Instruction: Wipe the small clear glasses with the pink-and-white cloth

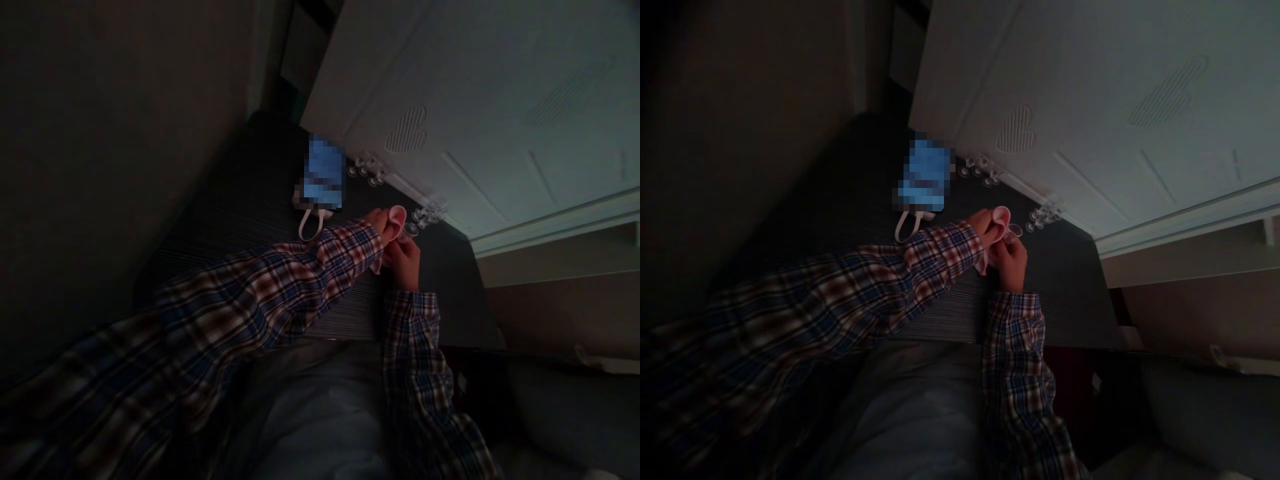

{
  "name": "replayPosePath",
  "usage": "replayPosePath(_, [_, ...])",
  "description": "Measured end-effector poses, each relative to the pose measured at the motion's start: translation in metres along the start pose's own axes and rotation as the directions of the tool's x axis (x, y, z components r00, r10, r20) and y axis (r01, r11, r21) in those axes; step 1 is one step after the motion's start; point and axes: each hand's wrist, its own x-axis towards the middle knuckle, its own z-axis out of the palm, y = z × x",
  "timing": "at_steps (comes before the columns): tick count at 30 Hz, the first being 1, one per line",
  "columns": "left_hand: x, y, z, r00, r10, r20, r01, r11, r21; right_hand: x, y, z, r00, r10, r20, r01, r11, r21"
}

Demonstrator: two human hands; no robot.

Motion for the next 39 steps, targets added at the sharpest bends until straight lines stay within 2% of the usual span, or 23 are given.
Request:
replayPosePath(7, [0.0007, 0.0003, -0.0014, 0.999, -0.007, 0.043, 0.007, 1.000, 0.000, -0.0002, 0.0005, 0.0007, 0.999, 0.050, 0.005, -0.050, 0.996, 0.076])
replayPosePath(11, [0.0007, -0.0001, -0.0007, 1.000, 0.010, 0.019, -0.010, 1.000, 0.010, -0.0006, -0.0003, 0.0013, 0.997, 0.071, 0.023, -0.073, 0.988, 0.135])
replayPosePath(14, [0.0008, -0.0010, -0.0008, 0.999, 0.036, 0.028, -0.035, 0.999, -0.004, -0.0013, -0.0011, 0.0015, 0.996, 0.082, 0.025, -0.084, 0.989, 0.123])
replayPosePath(21, [0.0028, -0.0011, -0.0032, 0.997, 0.014, 0.071, -0.014, 1.000, 0.005, -0.0005, -0.0003, 0.0003, 0.997, 0.068, 0.021, -0.070, 0.992, 0.106])
replayPosePath(28, [0.0042, -0.0047, 0.0011, 0.998, 0.022, 0.054, -0.022, 1.000, 0.004, 0.0011, 0.0035, -0.0007, 0.998, 0.055, 0.010, -0.055, 0.998, 0.043])
replayPosePath(39, [0.0067, -0.0054, 0.0005, 0.997, 0.029, 0.073, -0.030, 0.999, 0.019, -0.0010, -0.0018, 0.0000, 0.998, 0.046, 0.035, -0.049, 0.995, 0.082])
